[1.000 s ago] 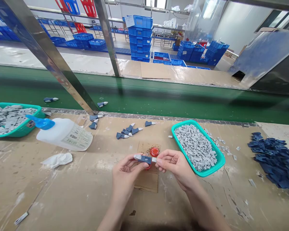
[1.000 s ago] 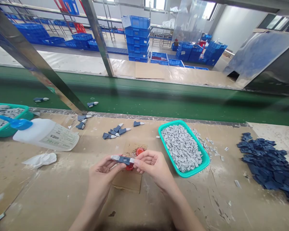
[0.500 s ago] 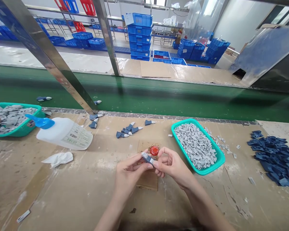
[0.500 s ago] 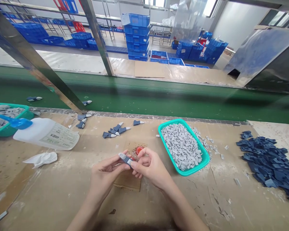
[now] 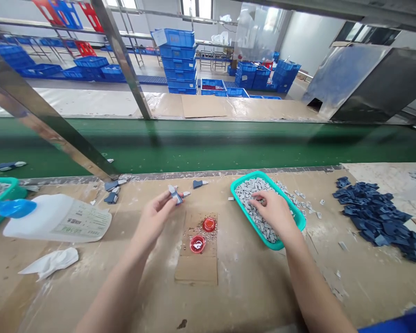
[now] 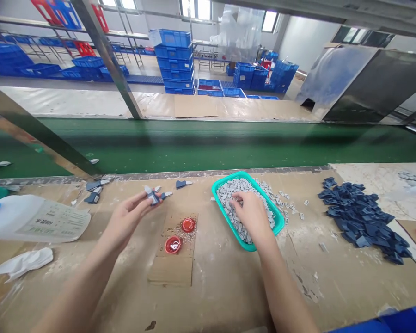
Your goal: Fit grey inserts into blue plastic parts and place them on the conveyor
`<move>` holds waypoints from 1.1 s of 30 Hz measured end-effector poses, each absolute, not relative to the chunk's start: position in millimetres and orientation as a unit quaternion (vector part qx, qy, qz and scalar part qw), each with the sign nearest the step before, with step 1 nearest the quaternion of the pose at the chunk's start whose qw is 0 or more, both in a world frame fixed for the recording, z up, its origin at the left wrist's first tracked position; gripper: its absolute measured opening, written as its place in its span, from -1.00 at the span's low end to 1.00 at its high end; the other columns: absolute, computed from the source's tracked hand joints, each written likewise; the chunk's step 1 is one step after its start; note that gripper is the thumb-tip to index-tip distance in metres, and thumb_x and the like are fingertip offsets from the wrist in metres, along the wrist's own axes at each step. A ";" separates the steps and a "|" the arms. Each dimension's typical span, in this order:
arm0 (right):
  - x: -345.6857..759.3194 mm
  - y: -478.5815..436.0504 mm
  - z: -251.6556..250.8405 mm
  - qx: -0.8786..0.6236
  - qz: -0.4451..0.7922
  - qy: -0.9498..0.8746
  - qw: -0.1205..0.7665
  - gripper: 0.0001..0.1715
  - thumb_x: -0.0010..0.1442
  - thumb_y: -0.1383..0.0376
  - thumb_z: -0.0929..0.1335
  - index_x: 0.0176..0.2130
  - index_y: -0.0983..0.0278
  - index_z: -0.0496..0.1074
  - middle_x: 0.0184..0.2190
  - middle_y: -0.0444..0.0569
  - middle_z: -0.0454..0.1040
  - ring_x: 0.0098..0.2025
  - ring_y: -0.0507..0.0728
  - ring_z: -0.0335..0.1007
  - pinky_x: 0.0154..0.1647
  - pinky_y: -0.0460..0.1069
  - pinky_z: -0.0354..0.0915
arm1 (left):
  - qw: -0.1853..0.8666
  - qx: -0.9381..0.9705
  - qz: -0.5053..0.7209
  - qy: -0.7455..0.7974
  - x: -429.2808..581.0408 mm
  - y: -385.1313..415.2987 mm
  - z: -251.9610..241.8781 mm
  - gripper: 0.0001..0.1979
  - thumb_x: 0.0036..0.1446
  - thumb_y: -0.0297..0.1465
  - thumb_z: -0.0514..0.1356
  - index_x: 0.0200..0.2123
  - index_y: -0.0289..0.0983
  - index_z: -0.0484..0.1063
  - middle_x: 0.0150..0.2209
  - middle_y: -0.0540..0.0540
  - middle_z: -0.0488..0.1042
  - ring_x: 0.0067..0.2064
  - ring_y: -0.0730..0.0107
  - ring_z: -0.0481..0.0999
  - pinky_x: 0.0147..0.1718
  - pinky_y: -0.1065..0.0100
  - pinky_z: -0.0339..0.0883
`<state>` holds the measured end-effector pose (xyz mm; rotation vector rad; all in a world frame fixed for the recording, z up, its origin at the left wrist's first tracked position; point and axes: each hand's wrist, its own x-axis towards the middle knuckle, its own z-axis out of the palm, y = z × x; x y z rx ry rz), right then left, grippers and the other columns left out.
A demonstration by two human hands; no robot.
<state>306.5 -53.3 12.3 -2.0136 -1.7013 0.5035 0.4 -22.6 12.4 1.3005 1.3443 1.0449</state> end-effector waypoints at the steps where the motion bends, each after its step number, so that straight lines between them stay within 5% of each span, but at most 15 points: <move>1: 308.1 -48.3 8.3 -0.734 0.168 -0.627 0.201 -0.78 0.13 0.19 0.33 -0.24 0.18 0.52 -0.27 0.01 0.53 -0.26 0.21 0.42 -0.31 0.02 0.19 | 0.419 0.597 0.383 0.567 -3.0 -3.5 11.0 -0.60 0.14 -0.23 0.09 0.00 -0.30 0.39 -0.06 -0.20 0.52 -0.04 0.20 0.50 -0.08 0.29 0.36; 5: 298.6 -38.1 1.5 -0.745 0.139 -0.634 0.155 -0.84 0.12 0.26 0.35 -0.33 0.23 0.54 -0.33 0.07 0.52 -0.27 0.23 0.42 -0.34 0.00 0.14 | 0.229 0.706 0.271 0.613 -5.4 74.1 2.5 -0.60 0.15 -0.38 0.00 0.04 -0.34 0.33 -0.10 -0.27 0.50 -0.05 0.09 0.46 -0.10 0.19 0.33; 12: 291.0 -41.9 3.6 -0.744 0.128 -0.634 0.169 -0.75 0.21 0.31 0.25 -0.43 0.30 0.44 -0.41 0.09 0.49 -0.34 0.19 0.39 -0.39 -0.01 0.14 | 0.116 0.754 0.201 0.614 0.1 142.4 -15.1 -0.38 0.02 -0.60 0.02 0.21 -0.48 0.10 -0.12 -0.39 0.45 -0.03 -0.05 0.39 -0.05 0.05 0.21; 16: 294.5 -46.5 5.6 -0.723 0.222 -0.590 0.284 -0.78 0.18 0.19 0.29 -0.40 0.26 0.42 -0.42 0.01 0.52 -0.36 0.16 0.45 -0.37 -0.02 0.27 | 0.078 0.774 0.199 0.596 7.4 127.4 -18.7 -0.43 0.09 -0.58 -0.03 0.21 -0.54 0.08 -0.01 -0.49 0.35 0.06 -0.10 0.28 0.03 -0.02 0.10; 22: 299.4 -56.6 7.5 -0.624 0.408 -0.554 0.369 -0.57 0.12 0.16 0.34 -0.02 0.24 0.44 -0.16 0.05 0.54 -0.13 0.21 0.47 -0.12 0.07 0.37 | 0.113 0.834 0.169 0.512 33.1 78.3 -24.1 -0.65 0.13 -0.37 0.08 0.00 -0.29 0.37 -0.16 -0.24 0.42 -0.04 0.06 0.36 -0.04 0.14 0.23; 28: 296.4 -65.4 9.1 -0.591 0.423 -0.565 0.390 -0.74 0.18 0.19 0.30 -0.19 0.19 0.52 -0.12 0.00 0.54 -0.03 0.23 0.42 0.02 0.14 0.30 | 0.162 0.829 0.191 0.499 39.0 64.6 -19.8 -0.78 0.06 -0.53 0.10 -0.23 -0.30 0.48 -0.25 -0.23 0.42 -0.10 0.07 0.42 -0.07 0.10 0.27; 33: 285.4 -74.4 16.0 -0.601 0.444 -0.512 0.424 -0.80 0.15 0.18 0.34 -0.24 0.21 0.47 -0.24 0.02 0.56 -0.18 0.22 0.49 -0.16 0.10 0.40 | 0.223 0.795 0.261 0.501 26.7 24.5 2.6 -0.74 0.18 -0.40 0.04 -0.08 -0.24 0.39 -0.10 -0.18 0.44 -0.06 0.21 0.46 -0.10 0.20 0.37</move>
